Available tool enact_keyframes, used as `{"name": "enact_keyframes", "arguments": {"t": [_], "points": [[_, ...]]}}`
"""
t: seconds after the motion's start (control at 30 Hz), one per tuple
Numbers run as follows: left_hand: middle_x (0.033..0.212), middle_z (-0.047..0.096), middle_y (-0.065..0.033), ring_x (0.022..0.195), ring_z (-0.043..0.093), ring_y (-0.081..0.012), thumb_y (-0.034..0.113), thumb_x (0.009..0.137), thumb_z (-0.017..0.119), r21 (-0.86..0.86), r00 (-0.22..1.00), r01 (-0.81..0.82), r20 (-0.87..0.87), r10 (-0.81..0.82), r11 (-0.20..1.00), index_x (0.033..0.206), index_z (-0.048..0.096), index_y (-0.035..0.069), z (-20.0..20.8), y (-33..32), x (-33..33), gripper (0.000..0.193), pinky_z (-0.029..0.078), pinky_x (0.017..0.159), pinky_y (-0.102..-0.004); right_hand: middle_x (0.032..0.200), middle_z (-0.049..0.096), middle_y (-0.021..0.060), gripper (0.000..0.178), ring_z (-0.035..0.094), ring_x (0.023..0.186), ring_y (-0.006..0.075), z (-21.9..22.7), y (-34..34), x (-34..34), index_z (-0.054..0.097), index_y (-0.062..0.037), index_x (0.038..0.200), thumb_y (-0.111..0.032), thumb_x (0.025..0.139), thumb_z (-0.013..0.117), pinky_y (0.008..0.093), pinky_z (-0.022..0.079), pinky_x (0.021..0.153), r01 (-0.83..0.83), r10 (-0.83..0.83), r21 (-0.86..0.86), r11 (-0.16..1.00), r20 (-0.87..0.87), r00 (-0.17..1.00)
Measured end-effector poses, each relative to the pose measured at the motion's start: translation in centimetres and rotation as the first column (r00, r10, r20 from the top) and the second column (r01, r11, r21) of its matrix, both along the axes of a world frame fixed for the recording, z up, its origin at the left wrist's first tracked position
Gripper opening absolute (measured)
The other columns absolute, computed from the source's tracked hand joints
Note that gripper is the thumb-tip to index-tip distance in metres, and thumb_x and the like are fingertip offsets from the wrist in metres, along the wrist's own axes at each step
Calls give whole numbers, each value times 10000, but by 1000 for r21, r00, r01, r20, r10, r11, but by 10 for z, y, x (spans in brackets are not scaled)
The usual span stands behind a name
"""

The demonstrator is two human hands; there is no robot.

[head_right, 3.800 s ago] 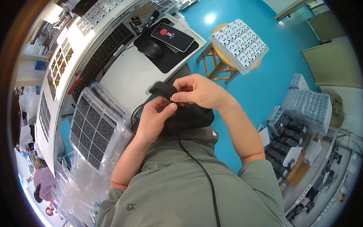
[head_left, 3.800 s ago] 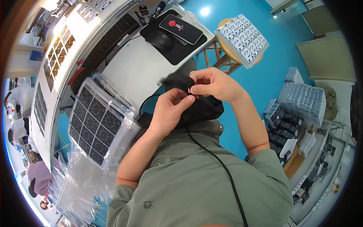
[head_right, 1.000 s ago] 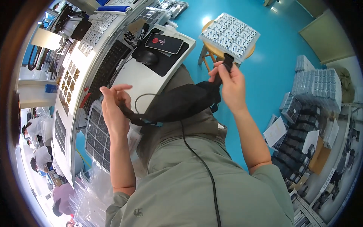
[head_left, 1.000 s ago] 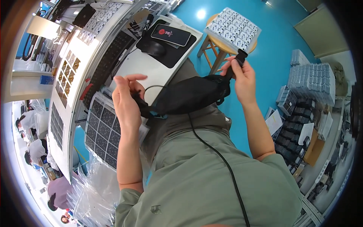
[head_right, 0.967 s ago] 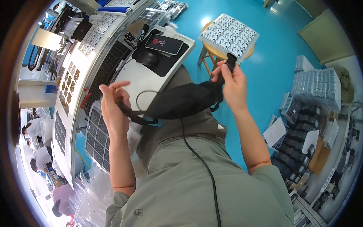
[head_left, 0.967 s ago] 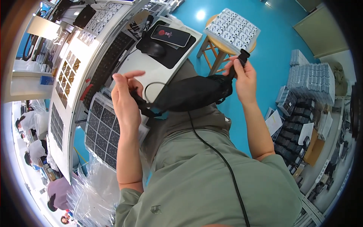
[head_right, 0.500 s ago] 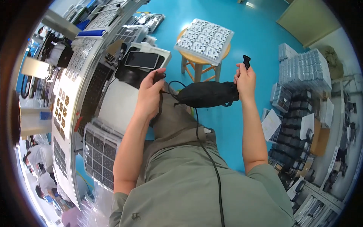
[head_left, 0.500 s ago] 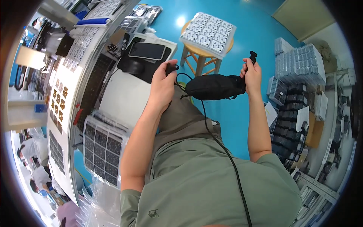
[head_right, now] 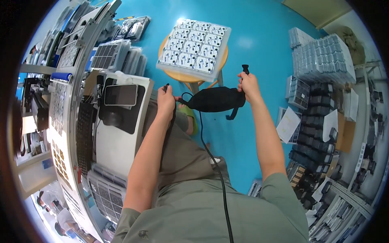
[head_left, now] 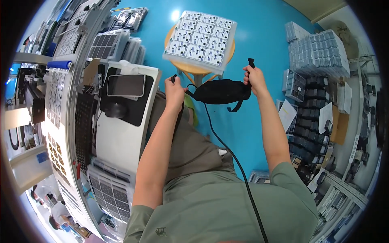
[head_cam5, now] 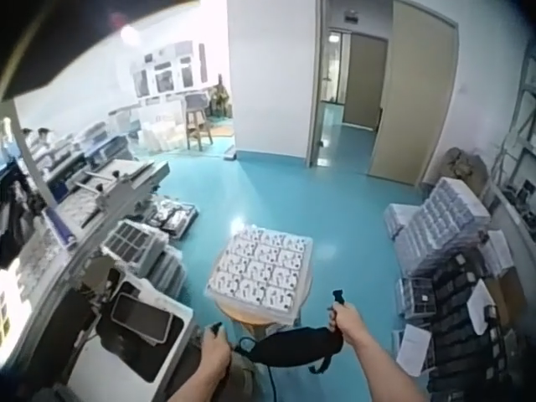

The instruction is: Assemble and inspect electronic components on a production line using specialized fixtures.

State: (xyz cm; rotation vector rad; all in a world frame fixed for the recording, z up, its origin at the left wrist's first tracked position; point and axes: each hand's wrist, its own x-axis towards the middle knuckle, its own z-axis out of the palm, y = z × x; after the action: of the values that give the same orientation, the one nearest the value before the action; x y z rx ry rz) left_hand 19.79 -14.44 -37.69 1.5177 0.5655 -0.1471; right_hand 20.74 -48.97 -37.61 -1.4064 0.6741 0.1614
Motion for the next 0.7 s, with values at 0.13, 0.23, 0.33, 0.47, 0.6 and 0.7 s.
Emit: {"name": "enact_keyframes", "arguments": {"t": [0.13, 0.23, 0.33, 0.47, 0.6, 0.7], "points": [[1006, 590, -88, 671, 558, -163, 241, 1181, 548, -120, 997, -76, -7, 76, 990, 1232, 572, -43, -24, 2, 43, 290, 615, 743, -368, 795, 514, 4, 290, 483, 634, 133, -8, -4, 38, 597, 2, 1136, -276, 1171, 524, 322, 415, 556, 9, 5, 114, 993, -117, 993], [978, 616, -101, 682, 568, -162, 231, 1176, 554, -231, 996, -83, 17, 90, 969, 1203, 568, -30, -43, 15, 72, 263, 601, 748, -356, 796, 502, 5, 304, 468, 634, 138, -14, -7, 64, 582, 8, 1164, -286, 1180, 507, 326, 401, 553, 53, -8, 231, 972, -192, 981], [1066, 687, -131, 788, 655, -193, 189, 1165, 554, -246, 998, -54, 19, 60, 968, 1234, 569, -38, -63, 21, 90, 238, 585, 774, -377, 804, 503, 11, 314, 464, 641, 137, -15, -6, 91, 571, 5, 1186, -299, 1188, 488, 321, 394, 561, 64, 12, 315, 947, -232, 973], [1277, 705, -175, 1067, 708, -265, 167, 1152, 556, -424, 969, -239, -50, 241, 874, 1373, 561, -69, -72, 15, 109, 323, 581, 935, -435, 822, 510, 31, 336, 475, 650, 147, -32, -9, 120, 598, -4, 1167, -312, 1193, 466, 331, 408, 561, 6, 79, 345, 939, -234, 969], [1547, 636, -155, 1372, 654, -323, 286, 1162, 508, -569, 969, -245, -121, 214, 785, 1614, 481, -1, -79, -5, 127, 536, 565, 1128, -491, 1155, 766, 174, 383, 767, 969, 236, -69, -18, 152, 678, 35, 1335, -276, 1166, 531, 395, 651, 777, -173, 205, 246, 954, -110, 973], [1693, 517, -111, 1481, 573, -308, 445, 1169, 491, -825, 982, 129, 185, 47, 550, 1698, 414, 90, -88, -6, 132, 642, 519, 1205, -478, 1313, 766, 224, 442, 795, 1117, 266, -64, -3, 172, 651, 49, 1442, -268, 1143, 583, 444, 669, 944, -276, 304, 179, 944, -161, 939]]}}
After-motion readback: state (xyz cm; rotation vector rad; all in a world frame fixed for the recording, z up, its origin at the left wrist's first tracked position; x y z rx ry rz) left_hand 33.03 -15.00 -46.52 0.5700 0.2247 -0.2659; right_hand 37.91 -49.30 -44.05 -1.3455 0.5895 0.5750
